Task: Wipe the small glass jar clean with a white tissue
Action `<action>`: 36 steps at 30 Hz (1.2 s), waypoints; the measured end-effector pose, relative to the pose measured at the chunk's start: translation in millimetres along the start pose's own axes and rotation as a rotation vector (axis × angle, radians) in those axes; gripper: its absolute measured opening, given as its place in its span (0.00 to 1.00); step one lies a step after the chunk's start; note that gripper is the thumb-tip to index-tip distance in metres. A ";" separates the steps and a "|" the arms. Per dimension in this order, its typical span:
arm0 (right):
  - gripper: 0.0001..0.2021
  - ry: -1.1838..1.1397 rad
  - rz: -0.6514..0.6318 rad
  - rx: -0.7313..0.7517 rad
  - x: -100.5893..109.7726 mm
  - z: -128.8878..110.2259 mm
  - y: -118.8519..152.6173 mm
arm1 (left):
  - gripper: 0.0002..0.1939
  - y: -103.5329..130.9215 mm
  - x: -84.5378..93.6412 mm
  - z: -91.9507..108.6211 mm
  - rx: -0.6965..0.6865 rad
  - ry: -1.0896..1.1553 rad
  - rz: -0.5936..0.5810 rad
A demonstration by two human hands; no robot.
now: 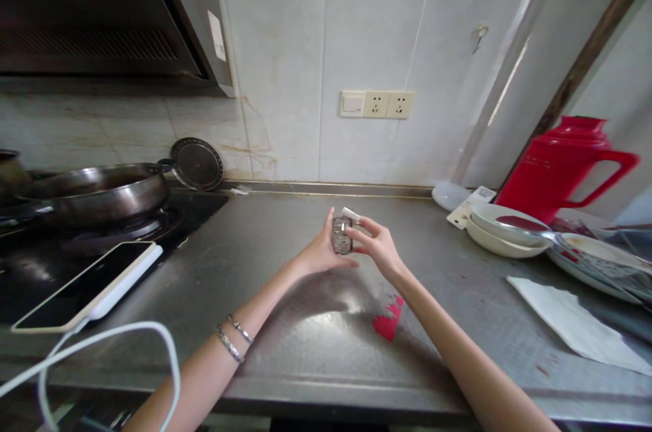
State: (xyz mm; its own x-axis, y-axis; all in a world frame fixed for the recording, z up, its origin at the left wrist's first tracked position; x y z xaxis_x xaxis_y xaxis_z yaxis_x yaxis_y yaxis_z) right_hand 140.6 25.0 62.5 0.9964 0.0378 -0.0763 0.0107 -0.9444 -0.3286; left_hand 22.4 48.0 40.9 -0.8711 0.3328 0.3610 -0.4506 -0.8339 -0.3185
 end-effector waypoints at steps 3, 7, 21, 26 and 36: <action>0.22 -0.061 0.008 -0.073 0.4 4.1 0.5 | 0.71 0.9 9.8 -0.4 -0.089 -0.239 0.099; 0.21 -0.163 -0.015 -0.130 -2.0 9.3 1.3 | 0.67 3.6 14.4 2.3 -0.179 -0.362 0.130; 0.23 0.121 0.089 -0.055 19.4 11.2 -7.1 | 0.49 7.3 8.6 12.1 -0.208 -0.235 0.128; 0.21 0.230 0.135 0.201 24.0 1.9 -13.3 | 0.47 6.1 8.1 10.8 -0.181 -0.226 0.135; 0.12 0.543 0.062 0.694 3.0 -32.3 11.7 | 0.45 6.4 4.6 11.1 -0.138 -0.275 0.173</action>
State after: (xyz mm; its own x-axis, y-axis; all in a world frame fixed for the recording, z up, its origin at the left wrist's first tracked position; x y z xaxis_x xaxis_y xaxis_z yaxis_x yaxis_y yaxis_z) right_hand 146.4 3.5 88.8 0.8977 -0.3344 0.2870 0.0774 -0.5215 -0.8497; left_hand 17.7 39.3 50.2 -0.8604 0.0451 0.5076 -0.3391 -0.7941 -0.5044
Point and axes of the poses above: each hand's wrist, its own y-axis away from the middle knuckle, its own x-axis out of the back of the hand, z = x × y, the point moved 7 cm from there along -y, towards the middle knuckle, and after that the axes turned 7 degrees about x, right-handed, at the moved point
